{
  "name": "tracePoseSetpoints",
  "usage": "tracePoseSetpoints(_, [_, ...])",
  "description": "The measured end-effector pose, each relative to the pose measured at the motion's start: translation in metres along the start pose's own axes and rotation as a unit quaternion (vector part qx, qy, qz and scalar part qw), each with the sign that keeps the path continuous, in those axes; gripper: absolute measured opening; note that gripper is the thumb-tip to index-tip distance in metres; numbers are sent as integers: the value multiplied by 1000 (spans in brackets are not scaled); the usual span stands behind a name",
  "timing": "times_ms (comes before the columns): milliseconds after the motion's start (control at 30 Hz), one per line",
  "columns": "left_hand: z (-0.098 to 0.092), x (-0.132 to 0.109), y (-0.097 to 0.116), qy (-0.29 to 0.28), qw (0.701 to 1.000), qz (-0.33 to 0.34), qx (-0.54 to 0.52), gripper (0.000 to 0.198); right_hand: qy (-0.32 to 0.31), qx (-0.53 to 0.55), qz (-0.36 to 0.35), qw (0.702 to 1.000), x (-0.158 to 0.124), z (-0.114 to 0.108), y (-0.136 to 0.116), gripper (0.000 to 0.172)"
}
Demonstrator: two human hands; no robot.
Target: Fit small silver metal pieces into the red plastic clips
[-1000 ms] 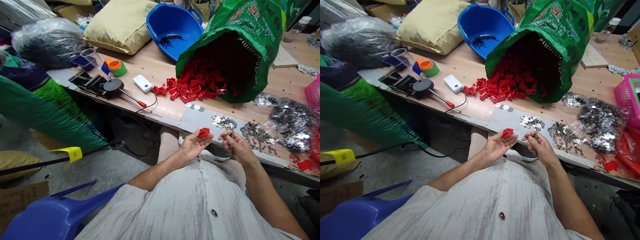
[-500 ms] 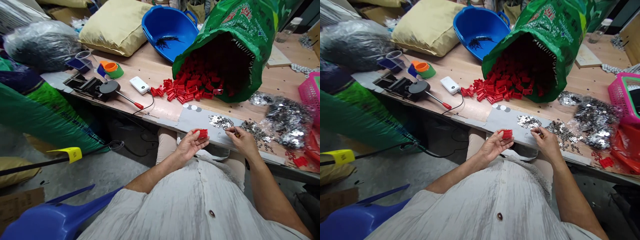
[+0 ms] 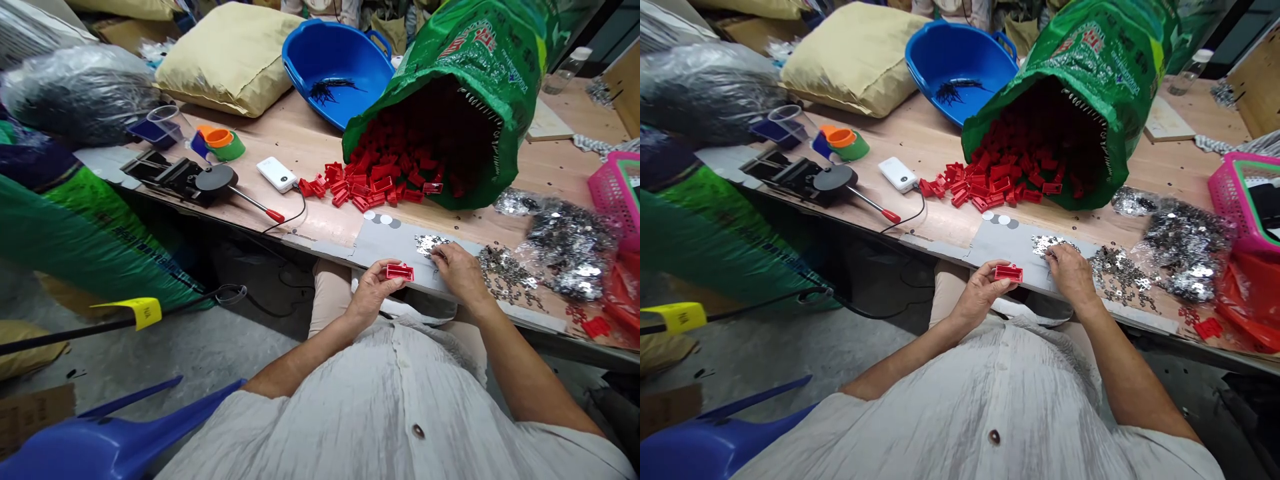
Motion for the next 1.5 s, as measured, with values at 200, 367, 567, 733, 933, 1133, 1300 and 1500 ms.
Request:
tracePoseSetpoints(200, [-5, 3, -1, 5, 998, 23, 56, 41, -22, -16, -6, 1000, 9, 7, -8, 16])
tracePoseSetpoints(367, [-6, 2, 2, 12, 996, 33, 86, 39, -35, -14, 16, 999, 11, 10, -8, 13])
tracePoseSetpoints(567, [-1, 2, 5, 0, 994, 39, 105, 39, -61, -34, 31, 997, 14, 11, -7, 11])
tracePoseSetpoints(733, [-1, 2, 4, 0, 992, 42, 119, 40, -55, -18, 18, 998, 15, 11, -7, 8])
tracePoseSetpoints(933, [-3, 3, 5, 0, 991, 53, 122, 40, 2, 85, 42, 995, 13, 2, 11, 7])
tracePoseSetpoints(1133, [1, 4, 6, -4, 993, 52, 108, 39, 34, 241, 57, 968, 9, -10, 26, 18])
tracePoseSetpoints(1300, [3, 5, 6, -5, 994, 50, 93, 39, -19, 281, 91, 955, 1, -3, 38, 27])
tracePoseSetpoints(1500, [3, 9, 6, 2, 990, 65, 122, 40, -49, 321, 99, 941, -5, 0, 34, 26])
Point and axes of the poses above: each hand's wrist, its own x-axis towards the middle knuckle, its own z-axis out of the palm, y = z × x, the point moved 10 cm from there along x, towards the middle knuckle, and after that the axes turned 10 degrees about x, right-handed, at the moved point
